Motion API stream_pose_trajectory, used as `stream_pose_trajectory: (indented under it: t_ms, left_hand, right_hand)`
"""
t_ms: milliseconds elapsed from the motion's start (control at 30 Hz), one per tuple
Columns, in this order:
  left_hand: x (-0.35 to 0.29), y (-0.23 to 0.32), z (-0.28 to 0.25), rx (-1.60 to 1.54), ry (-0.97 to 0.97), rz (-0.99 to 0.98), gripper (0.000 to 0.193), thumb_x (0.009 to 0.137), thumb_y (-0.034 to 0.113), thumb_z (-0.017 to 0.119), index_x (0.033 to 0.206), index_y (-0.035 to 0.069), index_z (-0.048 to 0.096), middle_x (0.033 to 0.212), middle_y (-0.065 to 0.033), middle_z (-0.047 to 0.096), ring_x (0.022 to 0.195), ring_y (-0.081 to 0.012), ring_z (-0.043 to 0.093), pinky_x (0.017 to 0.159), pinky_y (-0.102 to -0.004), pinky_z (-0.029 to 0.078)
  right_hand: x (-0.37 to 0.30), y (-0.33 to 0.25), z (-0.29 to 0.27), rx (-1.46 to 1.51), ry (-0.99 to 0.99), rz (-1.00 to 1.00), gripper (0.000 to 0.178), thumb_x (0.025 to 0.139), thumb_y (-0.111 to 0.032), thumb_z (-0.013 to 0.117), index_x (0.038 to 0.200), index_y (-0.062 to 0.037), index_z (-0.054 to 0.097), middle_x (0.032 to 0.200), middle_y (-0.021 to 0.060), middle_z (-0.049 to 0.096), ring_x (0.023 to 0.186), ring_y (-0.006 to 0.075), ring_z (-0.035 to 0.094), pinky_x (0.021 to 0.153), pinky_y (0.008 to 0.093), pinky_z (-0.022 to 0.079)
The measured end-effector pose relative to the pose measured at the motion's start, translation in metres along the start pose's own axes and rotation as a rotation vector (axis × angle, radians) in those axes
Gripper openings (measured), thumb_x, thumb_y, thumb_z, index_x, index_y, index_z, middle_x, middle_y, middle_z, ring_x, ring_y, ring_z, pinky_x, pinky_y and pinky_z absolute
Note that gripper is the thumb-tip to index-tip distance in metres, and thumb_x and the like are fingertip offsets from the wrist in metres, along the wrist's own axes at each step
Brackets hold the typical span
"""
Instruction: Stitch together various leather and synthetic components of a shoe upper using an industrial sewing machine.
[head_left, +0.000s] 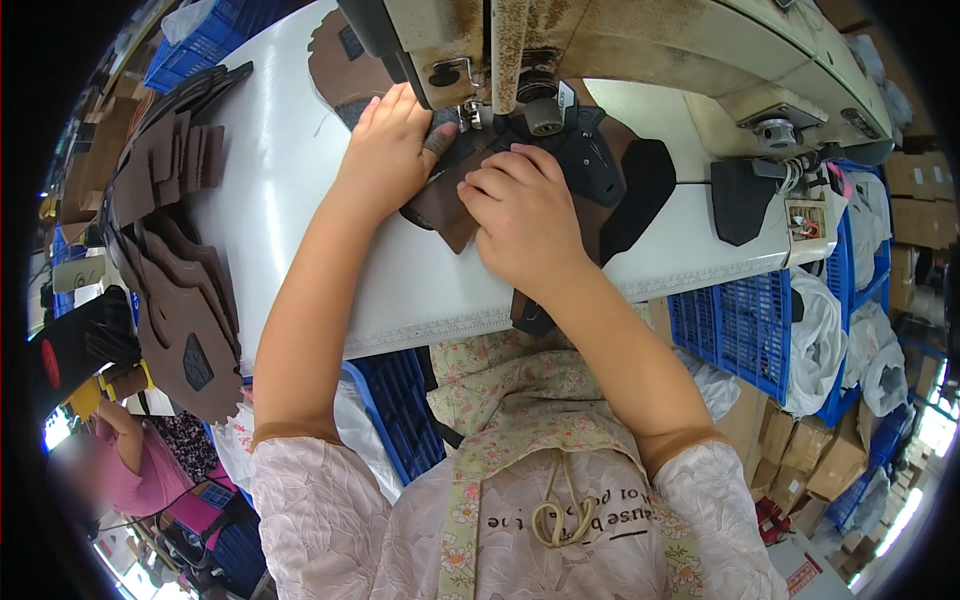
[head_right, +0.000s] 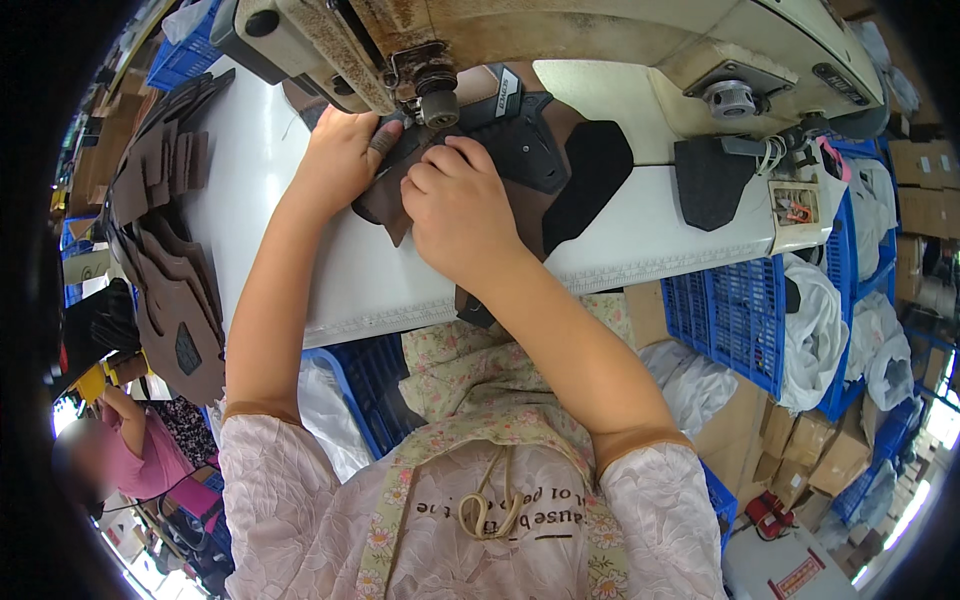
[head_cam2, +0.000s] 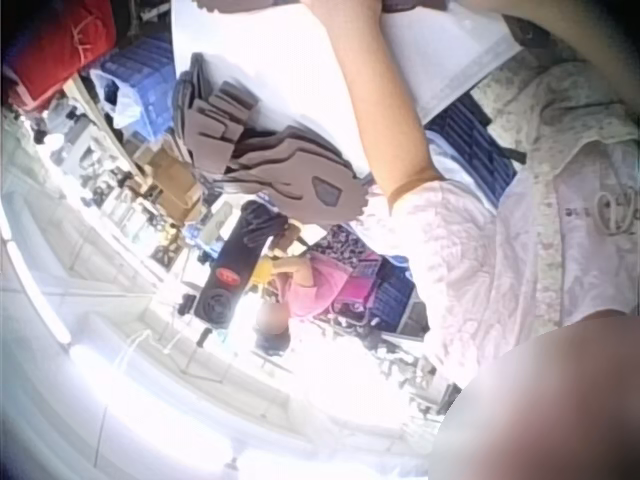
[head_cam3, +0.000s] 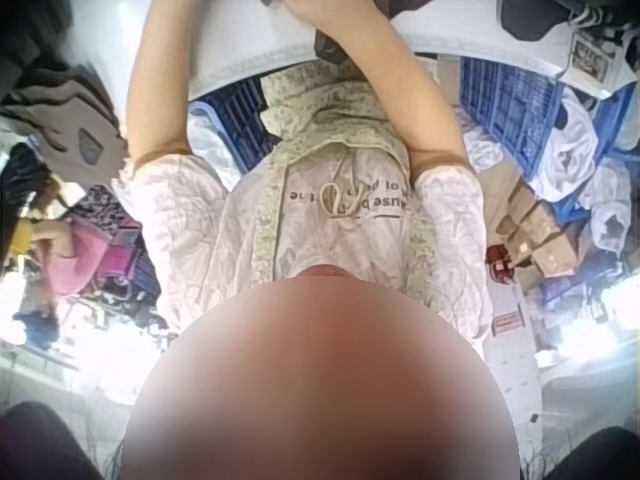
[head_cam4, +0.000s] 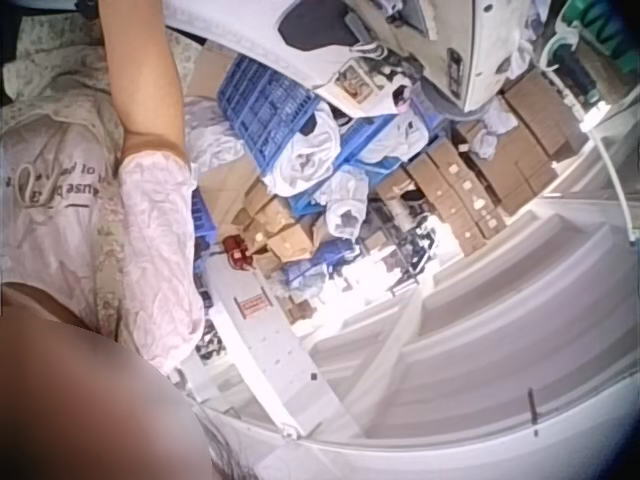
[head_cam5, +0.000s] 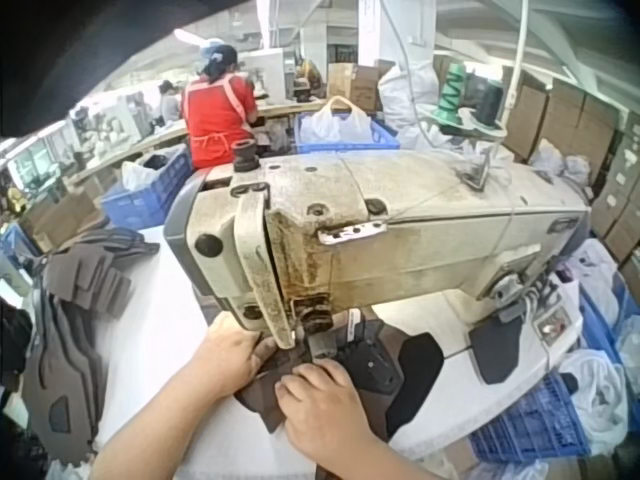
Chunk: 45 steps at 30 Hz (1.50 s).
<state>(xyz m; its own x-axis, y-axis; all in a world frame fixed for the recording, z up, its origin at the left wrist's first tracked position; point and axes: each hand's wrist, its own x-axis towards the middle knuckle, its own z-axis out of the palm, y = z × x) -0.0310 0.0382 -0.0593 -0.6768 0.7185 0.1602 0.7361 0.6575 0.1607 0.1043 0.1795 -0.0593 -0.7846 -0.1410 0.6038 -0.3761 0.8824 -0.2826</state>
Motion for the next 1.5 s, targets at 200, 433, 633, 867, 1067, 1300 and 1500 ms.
stream_pose_trajectory:
  t_ms: [200, 433, 633, 867, 1067, 1300, 1500]
  left_hand:
    - [-0.001, 0.000, 0.002, 0.001, 0.036, -0.011, 0.033, 0.097, 0.029, 0.051, 0.116, 0.002, 0.058, 0.133, -0.0130, 0.051, 0.131, -0.0300, 0.043, 0.110, -0.0449, 0.032]
    - [0.000, 0.001, 0.003, 0.021, -0.003, -0.075, 0.036, 0.098, 0.029, 0.050, 0.122, 0.002, 0.056, 0.140, -0.0133, 0.048, 0.135, -0.0291, 0.040, 0.111, -0.0442, 0.031]
    - [0.002, 0.002, 0.000, 0.030, -0.036, -0.093, 0.039, 0.099, 0.031, 0.049, 0.126, 0.003, 0.053, 0.141, -0.0132, 0.047, 0.136, -0.0289, 0.039, 0.112, -0.0440, 0.030]
    - [0.003, 0.000, 0.003, 0.040, -0.016, -0.098, 0.043, 0.099, 0.032, 0.048, 0.131, 0.004, 0.050, 0.142, -0.0109, 0.048, 0.137, -0.0267, 0.037, 0.112, -0.0439, 0.030]
    - [0.008, -0.009, 0.010, 0.056, 0.062, -0.037, 0.045, 0.097, 0.033, 0.051, 0.133, 0.005, 0.049, 0.139, -0.0098, 0.051, 0.136, -0.0259, 0.041, 0.111, -0.0452, 0.032]
    - [0.014, -0.016, 0.012, 0.053, 0.087, 0.015, 0.043, 0.095, 0.031, 0.055, 0.129, 0.005, 0.051, 0.134, -0.0117, 0.054, 0.133, -0.0262, 0.044, 0.109, -0.0451, 0.035]
    - [0.018, -0.019, 0.013, 0.022, 0.092, 0.034, 0.038, 0.093, 0.029, 0.057, 0.123, 0.007, 0.053, 0.136, -0.0108, 0.052, 0.135, -0.0256, 0.041, 0.109, -0.0455, 0.034]
  right_hand:
    - [0.000, 0.000, 0.000, -0.009, 0.004, -0.012, 0.014, 0.073, -0.010, 0.059, 0.080, -0.0031, 0.070, 0.081, 0.0043, 0.062, 0.093, 0.0204, 0.058, 0.098, 0.0419, 0.041]
    - [-0.001, 0.000, 0.000, -0.009, 0.006, -0.005, 0.014, 0.075, -0.009, 0.059, 0.081, -0.0041, 0.070, 0.082, 0.0037, 0.062, 0.093, 0.0199, 0.058, 0.098, 0.0418, 0.041]
    - [0.000, 0.000, 0.001, -0.019, -0.009, -0.004, 0.015, 0.075, -0.009, 0.059, 0.084, -0.0044, 0.070, 0.083, 0.0032, 0.062, 0.094, 0.0199, 0.058, 0.099, 0.0414, 0.040]
    - [0.001, 0.002, 0.001, -0.036, -0.050, 0.002, 0.019, 0.074, -0.009, 0.060, 0.089, -0.0048, 0.071, 0.090, 0.0036, 0.065, 0.098, 0.0213, 0.057, 0.100, 0.0419, 0.040]
    - [0.004, 0.002, 0.002, -0.051, -0.051, 0.001, 0.022, 0.074, -0.008, 0.059, 0.092, -0.0048, 0.071, 0.095, 0.0034, 0.065, 0.100, 0.0217, 0.057, 0.101, 0.0421, 0.039]
    - [0.006, 0.003, 0.007, -0.063, -0.024, -0.004, 0.024, 0.072, -0.007, 0.059, 0.093, -0.0041, 0.071, 0.098, 0.0038, 0.064, 0.102, 0.0228, 0.056, 0.101, 0.0433, 0.039]
    - [0.009, 0.008, 0.010, -0.054, -0.025, -0.007, 0.026, 0.071, -0.007, 0.059, 0.094, -0.0044, 0.071, 0.097, 0.0041, 0.065, 0.101, 0.0230, 0.056, 0.101, 0.0438, 0.039]
